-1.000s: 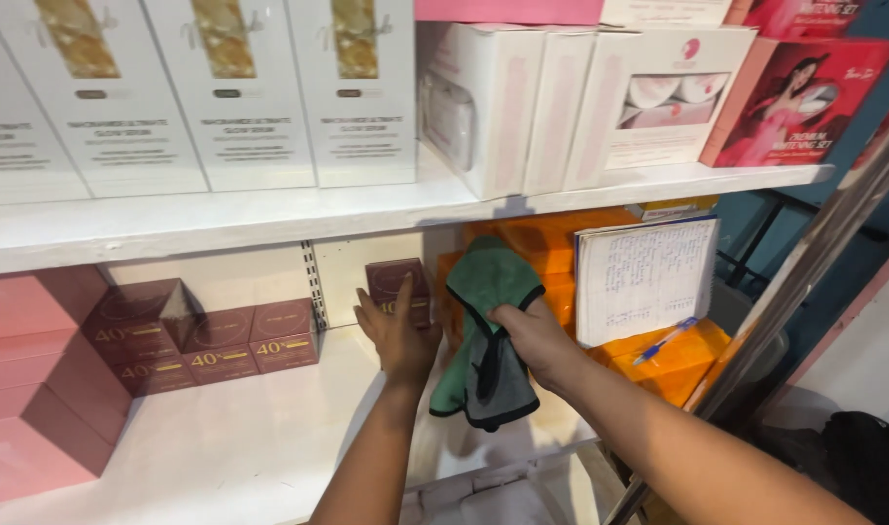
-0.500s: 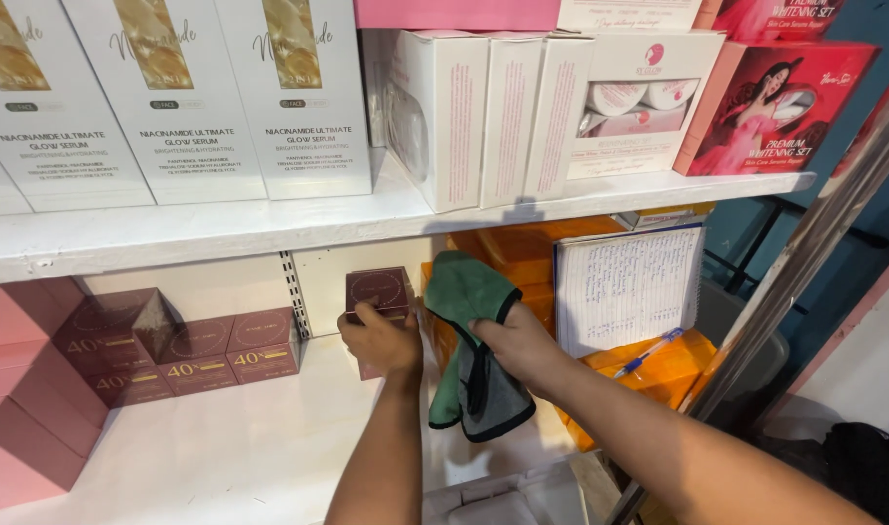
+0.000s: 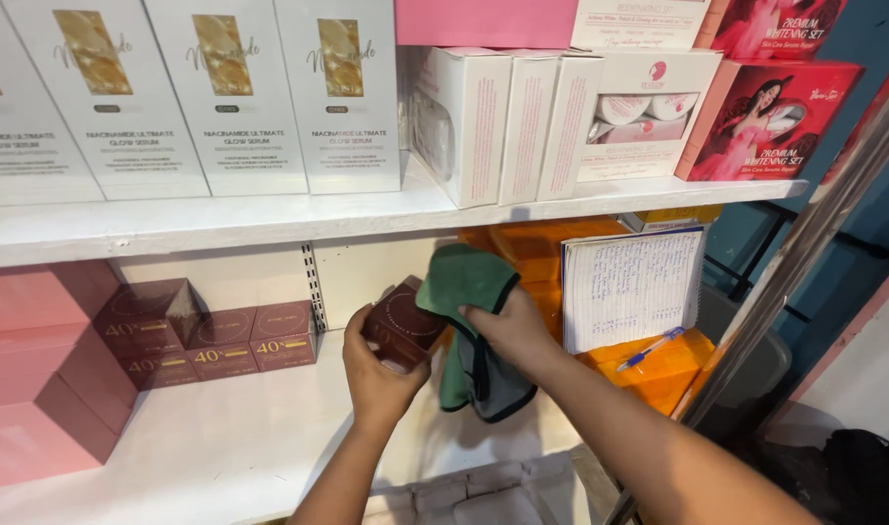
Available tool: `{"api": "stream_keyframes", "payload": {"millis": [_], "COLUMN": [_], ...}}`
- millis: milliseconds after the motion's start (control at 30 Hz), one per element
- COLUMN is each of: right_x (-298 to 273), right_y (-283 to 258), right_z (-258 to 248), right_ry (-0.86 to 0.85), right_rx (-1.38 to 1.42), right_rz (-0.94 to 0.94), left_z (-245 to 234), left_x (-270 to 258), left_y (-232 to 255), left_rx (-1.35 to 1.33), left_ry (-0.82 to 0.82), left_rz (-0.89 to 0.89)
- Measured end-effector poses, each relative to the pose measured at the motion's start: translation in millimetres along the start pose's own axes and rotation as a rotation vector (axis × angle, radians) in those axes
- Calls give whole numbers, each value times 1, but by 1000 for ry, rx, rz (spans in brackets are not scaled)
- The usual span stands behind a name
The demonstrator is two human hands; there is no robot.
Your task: The person wipes maroon and orange boxes on a shelf using a green cloth. They also write on a notepad with a blue pen while holding it in their hands.
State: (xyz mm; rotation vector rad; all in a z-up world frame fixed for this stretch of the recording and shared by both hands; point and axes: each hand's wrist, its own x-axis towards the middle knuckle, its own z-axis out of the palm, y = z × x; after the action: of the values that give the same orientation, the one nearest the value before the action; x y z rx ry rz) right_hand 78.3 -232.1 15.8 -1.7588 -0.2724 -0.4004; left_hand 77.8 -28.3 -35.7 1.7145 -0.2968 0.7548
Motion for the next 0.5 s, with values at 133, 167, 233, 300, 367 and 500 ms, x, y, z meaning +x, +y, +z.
{"api": "stream_keyframes", "payload": {"millis": [133,167,233,300,367,500], "right_x": [-32,-43,-55,-54,-35,-12], "right_y": [-24,-42,-66,-77,-66,-68], "right_z": [42,50,57,55,50,40], "right_ry": [-84,-64,-51,-140,-175,-211], "right_rx": [-118,-310,-501,-538,-356,-105], "right_rz": [-57,-374,-691,-755,-560,-127], "left_z": [-26,-30,-39,-48,-55,-62], "left_x": [-5,-2,-1,-5,-13,-24], "left_y": [44,55,68,74,88,101], "left_rx": [-68,-43,-16,22,18,-91], "left_ry": [-99,-107,-115,-108,-132,-228], "left_rz": [94,283,470,293,273,322]}}
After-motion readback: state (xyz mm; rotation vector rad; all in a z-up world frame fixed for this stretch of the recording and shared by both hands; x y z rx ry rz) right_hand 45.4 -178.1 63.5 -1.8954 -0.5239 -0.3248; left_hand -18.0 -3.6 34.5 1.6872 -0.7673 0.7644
